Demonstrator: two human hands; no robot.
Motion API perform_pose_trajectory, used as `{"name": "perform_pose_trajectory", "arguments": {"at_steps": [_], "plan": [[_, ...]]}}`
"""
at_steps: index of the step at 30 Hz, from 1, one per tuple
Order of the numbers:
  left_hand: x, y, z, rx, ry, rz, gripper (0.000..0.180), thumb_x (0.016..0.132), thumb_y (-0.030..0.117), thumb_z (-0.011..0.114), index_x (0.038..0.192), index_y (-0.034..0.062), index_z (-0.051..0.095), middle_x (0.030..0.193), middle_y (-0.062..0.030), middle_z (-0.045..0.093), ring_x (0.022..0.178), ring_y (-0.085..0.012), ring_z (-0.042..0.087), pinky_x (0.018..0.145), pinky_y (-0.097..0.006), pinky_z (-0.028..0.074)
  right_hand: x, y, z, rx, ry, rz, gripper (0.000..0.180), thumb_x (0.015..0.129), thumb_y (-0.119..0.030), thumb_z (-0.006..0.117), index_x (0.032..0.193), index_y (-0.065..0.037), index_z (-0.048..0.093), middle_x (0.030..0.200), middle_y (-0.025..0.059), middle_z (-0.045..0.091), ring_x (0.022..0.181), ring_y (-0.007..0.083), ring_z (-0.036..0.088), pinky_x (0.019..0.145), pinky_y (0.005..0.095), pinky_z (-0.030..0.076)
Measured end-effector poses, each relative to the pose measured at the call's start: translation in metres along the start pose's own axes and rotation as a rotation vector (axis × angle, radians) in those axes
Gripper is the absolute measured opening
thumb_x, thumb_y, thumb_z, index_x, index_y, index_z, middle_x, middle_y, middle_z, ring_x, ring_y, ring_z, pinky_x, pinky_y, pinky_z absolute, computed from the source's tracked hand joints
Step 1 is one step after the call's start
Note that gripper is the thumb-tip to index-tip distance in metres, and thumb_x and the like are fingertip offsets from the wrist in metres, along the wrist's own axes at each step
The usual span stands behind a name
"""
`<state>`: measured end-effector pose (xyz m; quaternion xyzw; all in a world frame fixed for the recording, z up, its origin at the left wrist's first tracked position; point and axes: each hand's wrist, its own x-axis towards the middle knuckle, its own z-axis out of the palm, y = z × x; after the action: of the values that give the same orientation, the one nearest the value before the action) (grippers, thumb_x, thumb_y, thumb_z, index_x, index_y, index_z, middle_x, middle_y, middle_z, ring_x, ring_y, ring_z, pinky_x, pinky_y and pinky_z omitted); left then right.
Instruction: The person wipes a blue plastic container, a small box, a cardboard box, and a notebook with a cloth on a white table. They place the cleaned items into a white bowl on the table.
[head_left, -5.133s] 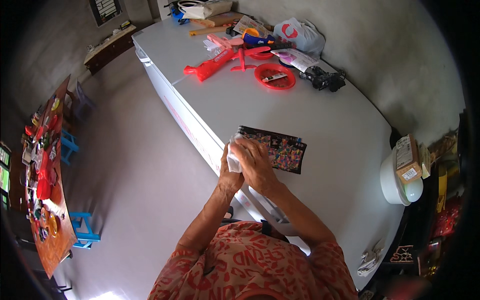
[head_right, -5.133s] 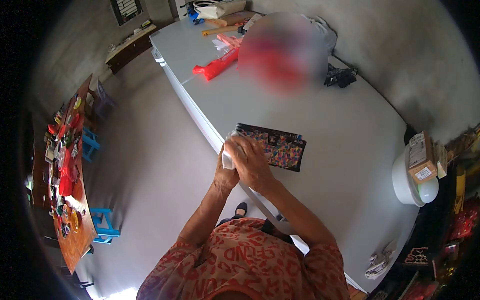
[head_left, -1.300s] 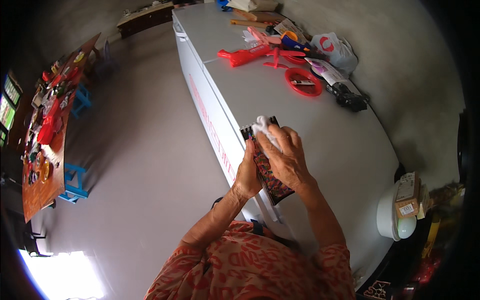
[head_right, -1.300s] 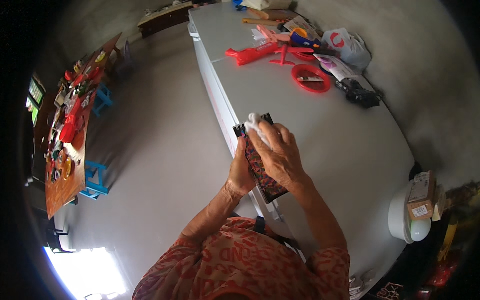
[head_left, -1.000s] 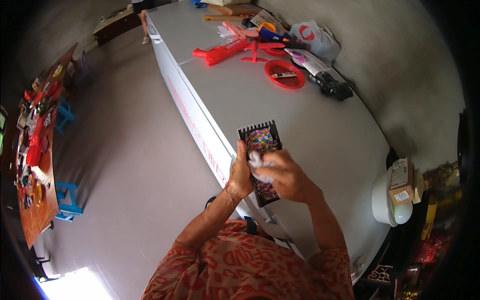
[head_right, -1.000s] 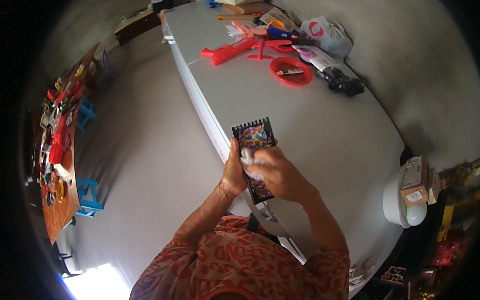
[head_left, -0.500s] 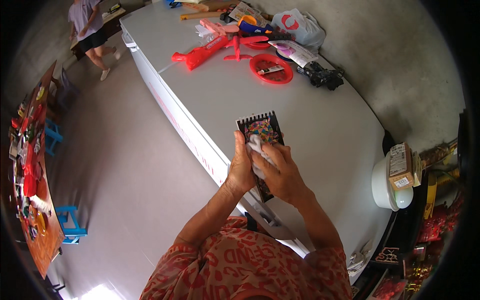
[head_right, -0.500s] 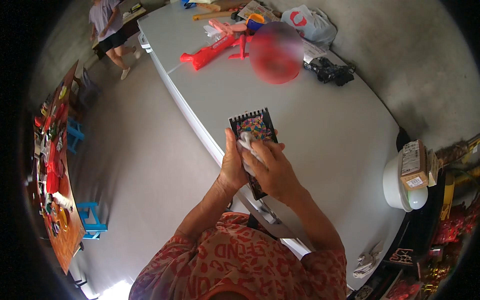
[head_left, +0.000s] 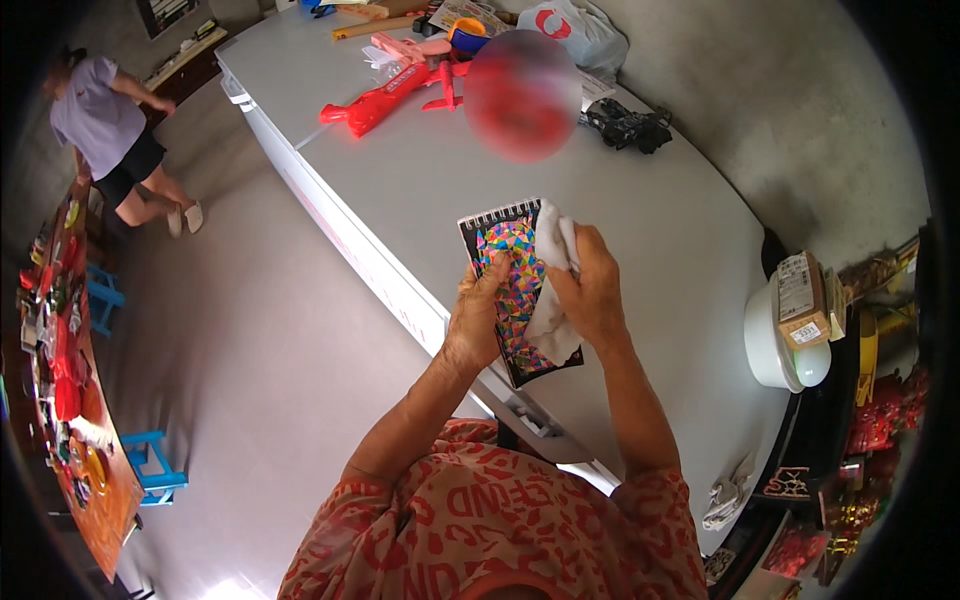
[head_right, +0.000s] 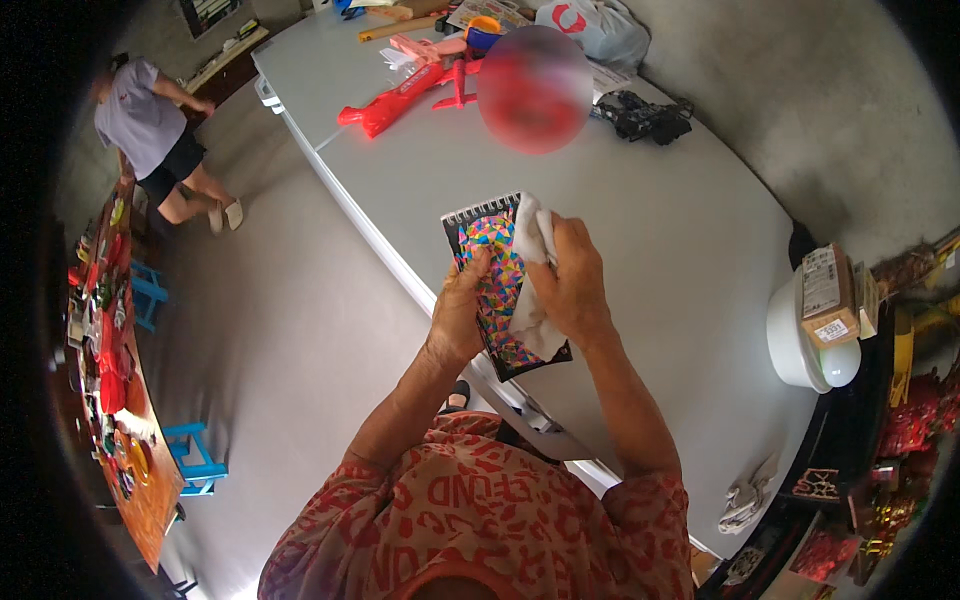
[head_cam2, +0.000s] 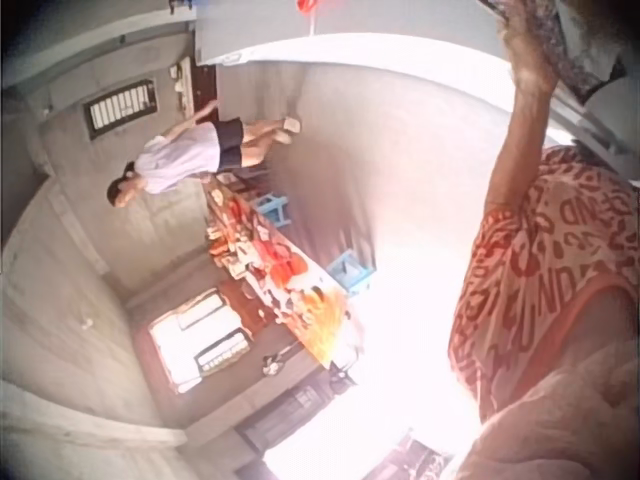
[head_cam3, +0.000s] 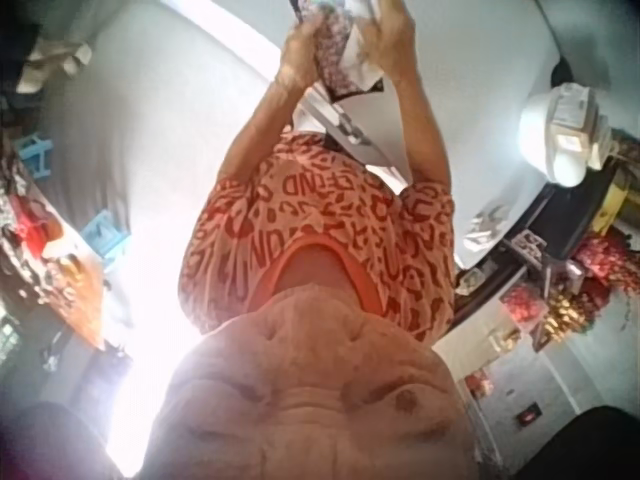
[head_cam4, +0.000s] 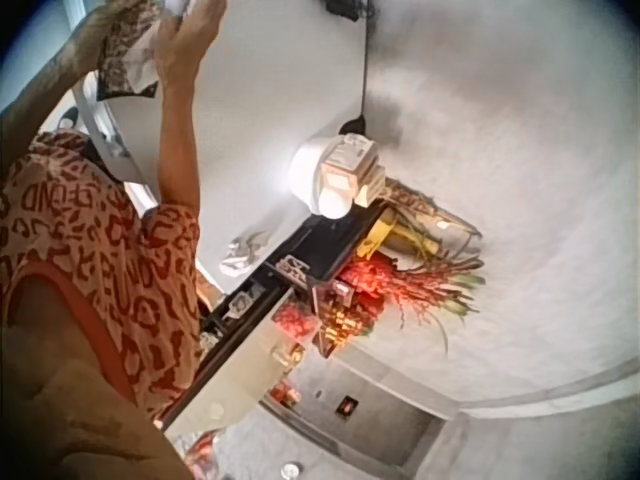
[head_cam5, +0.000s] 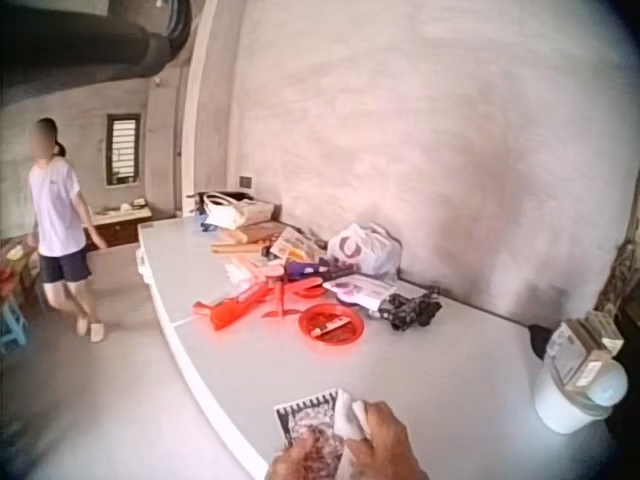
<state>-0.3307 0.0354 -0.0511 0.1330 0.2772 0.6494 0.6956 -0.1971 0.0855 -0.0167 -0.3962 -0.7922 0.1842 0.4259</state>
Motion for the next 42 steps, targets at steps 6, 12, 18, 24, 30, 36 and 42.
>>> {"name": "perform_pose_trajectory", "arguments": {"at_steps": [6,12,18,24,30,36,42], "plan": [[0.006,-0.013,0.001,-0.061,-0.025,0.044,0.03,0.093,0.032,0.057,0.113,0.0107,0.05,0.103,-0.006,0.064,0.088,-0.0177,0.065,0.076,-0.039,0.057,-0.033,0.005,-0.013,-0.119,-0.142,0.2,0.027,0.078,-0.01,0.065,0.095,0.002,0.048,0.091,0.02,0.053,0.083,0.0382,0.057,0.07,0.0451,0.045],[0.008,-0.012,0.01,-0.066,0.083,-0.003,0.03,0.093,0.032,0.056,0.114,0.0131,0.046,0.105,-0.0054,0.062,0.091,-0.0209,0.065,0.078,-0.043,0.057,-0.074,0.006,-0.022,-0.174,-0.073,0.179,0.023,0.082,-0.012,0.064,0.082,0.003,0.045,0.074,0.0212,0.052,0.067,0.0393,0.056,0.06,0.0425,0.043],[0.012,-0.008,0.001,-0.061,0.127,0.008,0.042,0.092,0.04,0.056,0.124,0.0158,0.042,0.114,-0.0077,0.06,0.103,-0.0265,0.062,0.087,-0.051,0.051,-0.099,0.008,-0.059,-0.415,-0.392,0.191,0.026,0.076,-0.012,0.069,0.087,0.0,0.049,0.082,0.0188,0.053,0.077,0.0393,0.058,0.064,0.0458,0.046],[0.019,-0.01,-0.008,-0.271,0.032,0.055,0.039,0.097,0.039,0.045,0.125,0.0123,0.048,0.12,-0.0108,0.058,0.109,-0.0312,0.058,0.094,-0.053,0.046,-0.067,-0.025,-0.043,-0.38,-0.017,-0.099,0.04,0.072,-0.011,0.067,0.109,-0.002,0.056,0.09,0.0123,0.051,0.079,0.0316,0.056,0.064,0.0419,0.045],[0.024,-0.013,-0.011,-0.306,0.003,0.053,0.04,0.1,0.035,0.039,0.124,0.0047,0.047,0.12,-0.0155,0.058,0.11,-0.0352,0.057,0.097,-0.052,0.045,-0.064,-0.021,-0.001,-0.62,-0.024,-0.427,0.031,0.072,-0.008,0.067,0.102,-0.001,0.059,0.09,0.0102,0.051,0.074,0.0219,0.053,0.063,0.0331,0.044],[0.021,0.001,-0.007,-0.302,-0.091,0.028,0.038,0.095,0.031,0.048,0.119,0.002,0.052,0.117,-0.0152,0.059,0.11,-0.0327,0.057,0.093,-0.056,0.047,-0.065,-0.002,-0.013,-0.548,0.034,-0.576,0.025,0.069,-0.002,0.068,0.093,0.002,0.061,0.092,0.0098,0.054,0.072,0.0215,0.053,0.058,0.0309,0.046],[0.017,0.043,-0.039,0.233,-0.079,-0.229,0.042,0.087,0.03,0.061,0.116,0.0006,0.055,0.113,-0.0166,0.061,0.097,-0.033,0.064,0.073,-0.051,0.057,-0.062,0.01,-0.044,-0.63,-0.024,-0.628,0.026,0.064,-0.003,0.071,0.089,-0.005,0.063,0.093,0.0072,0.053,0.081,0.0226,0.054,0.067,0.0333,0.049]]}}
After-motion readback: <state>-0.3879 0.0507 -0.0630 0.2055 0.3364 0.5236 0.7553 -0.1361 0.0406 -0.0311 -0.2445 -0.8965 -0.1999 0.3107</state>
